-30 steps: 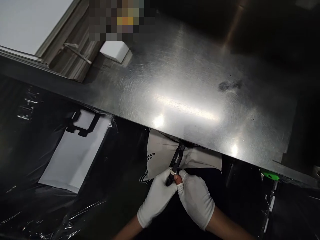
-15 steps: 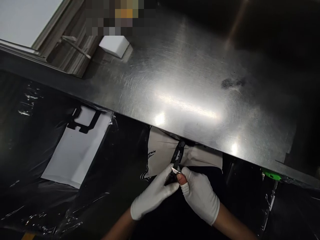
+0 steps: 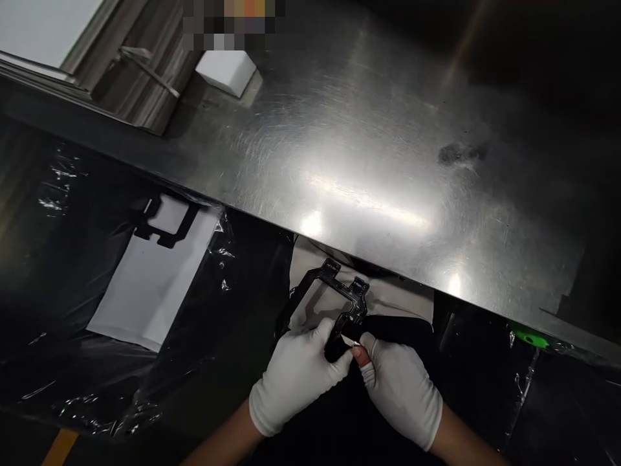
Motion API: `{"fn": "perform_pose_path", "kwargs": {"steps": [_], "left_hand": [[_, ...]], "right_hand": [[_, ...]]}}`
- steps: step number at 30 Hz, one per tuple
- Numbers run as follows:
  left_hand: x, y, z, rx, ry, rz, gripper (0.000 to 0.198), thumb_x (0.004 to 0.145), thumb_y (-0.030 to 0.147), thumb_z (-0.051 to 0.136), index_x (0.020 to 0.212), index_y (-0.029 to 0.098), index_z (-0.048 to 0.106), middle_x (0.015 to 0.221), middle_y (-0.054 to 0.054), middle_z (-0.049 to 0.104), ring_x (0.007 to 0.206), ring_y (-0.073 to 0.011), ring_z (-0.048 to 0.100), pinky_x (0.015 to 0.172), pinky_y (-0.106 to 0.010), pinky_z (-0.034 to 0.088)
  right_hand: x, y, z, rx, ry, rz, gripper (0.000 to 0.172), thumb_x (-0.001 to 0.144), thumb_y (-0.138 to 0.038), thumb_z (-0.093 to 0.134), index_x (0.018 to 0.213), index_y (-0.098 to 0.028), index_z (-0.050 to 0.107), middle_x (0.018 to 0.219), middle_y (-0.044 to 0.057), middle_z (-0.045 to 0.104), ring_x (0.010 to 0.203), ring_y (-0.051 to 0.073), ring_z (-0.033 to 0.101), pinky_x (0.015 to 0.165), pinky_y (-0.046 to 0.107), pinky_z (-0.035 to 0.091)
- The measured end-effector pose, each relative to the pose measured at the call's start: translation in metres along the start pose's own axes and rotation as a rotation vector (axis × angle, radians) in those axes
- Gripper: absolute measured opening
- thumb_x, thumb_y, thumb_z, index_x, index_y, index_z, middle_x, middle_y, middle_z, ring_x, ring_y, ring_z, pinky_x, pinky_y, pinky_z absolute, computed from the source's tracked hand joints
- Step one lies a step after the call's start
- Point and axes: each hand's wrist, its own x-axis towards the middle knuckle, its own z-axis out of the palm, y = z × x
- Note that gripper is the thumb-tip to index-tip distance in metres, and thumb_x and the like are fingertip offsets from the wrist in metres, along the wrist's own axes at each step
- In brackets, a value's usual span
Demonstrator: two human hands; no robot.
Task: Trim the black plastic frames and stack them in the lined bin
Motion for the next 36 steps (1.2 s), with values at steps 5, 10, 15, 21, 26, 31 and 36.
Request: {"fn": "perform_pose_path", "kwargs": {"steps": [5,10,15,21,26,31,36], "left_hand": [[-0.003,0.002,0.004,0.11,0.084,0.03,0.023,0.092,0.043,0.067,0.095,0.02,0.066,0.064,-0.004,0.072,0.06,-0.0309,0.073,0.062,-0.04,0.047],[-0.005,0.005,0.006,0.102,0.108,0.022,0.02,0.09,0.041,0.07,0.093,0.021,0.066,0.066,-0.004,0.073,0.06,-0.0287,0.072,0.063,-0.039,0.048],[-0.007,0.005,0.014,0.154,0.169,-0.015,0.022,0.086,0.043,0.073,0.087,0.021,0.067,0.063,-0.005,0.072,0.06,-0.0301,0.073,0.063,-0.039,0.049],[-0.009,0.007,0.02,0.256,0.296,0.0,0.024,0.083,0.042,0.072,0.072,0.022,0.064,0.053,-0.004,0.065,0.051,-0.029,0.069,0.056,-0.039,0.046],[-0.009,0.008,0.022,0.298,0.348,0.01,0.028,0.083,0.044,0.071,0.068,0.022,0.063,0.051,-0.005,0.063,0.049,-0.0293,0.067,0.055,-0.04,0.046],[-0.009,0.01,0.023,0.298,0.356,0.006,0.03,0.084,0.044,0.071,0.067,0.022,0.064,0.051,-0.005,0.063,0.049,-0.0291,0.067,0.055,-0.039,0.046],[-0.009,0.014,0.025,0.283,0.335,-0.021,0.027,0.088,0.04,0.069,0.068,0.021,0.064,0.052,-0.005,0.064,0.049,-0.029,0.068,0.057,-0.039,0.046]], "right_hand": [[0.001,-0.006,0.002,-0.154,0.011,0.015,0.061,0.114,-0.065,0.017,0.096,-0.025,0.059,0.075,0.001,0.069,0.06,0.018,0.065,0.057,0.028,0.037],[0.002,-0.008,0.002,-0.158,-0.004,0.022,0.06,0.114,-0.063,0.018,0.095,-0.024,0.06,0.071,0.001,0.067,0.057,0.018,0.064,0.056,0.028,0.039],[0.002,-0.008,0.005,-0.139,0.0,0.051,0.062,0.114,-0.065,0.018,0.096,-0.024,0.061,0.072,0.002,0.069,0.059,0.019,0.066,0.056,0.029,0.039],[0.002,-0.006,0.011,-0.044,-0.007,0.094,0.071,0.11,-0.076,0.012,0.095,-0.024,0.059,0.073,0.002,0.069,0.059,0.019,0.065,0.056,0.028,0.04],[0.002,-0.003,0.012,-0.019,0.0,0.09,0.073,0.109,-0.077,0.012,0.097,-0.024,0.06,0.077,0.002,0.071,0.062,0.019,0.067,0.059,0.029,0.042],[0.003,0.0,0.015,-0.017,0.02,0.077,0.072,0.111,-0.075,0.013,0.099,-0.024,0.062,0.077,0.002,0.072,0.063,0.02,0.068,0.06,0.029,0.041],[0.004,0.001,0.018,0.045,0.058,0.066,0.071,0.11,-0.076,0.014,0.098,-0.023,0.061,0.075,0.003,0.069,0.06,0.018,0.065,0.057,0.028,0.041]]}}
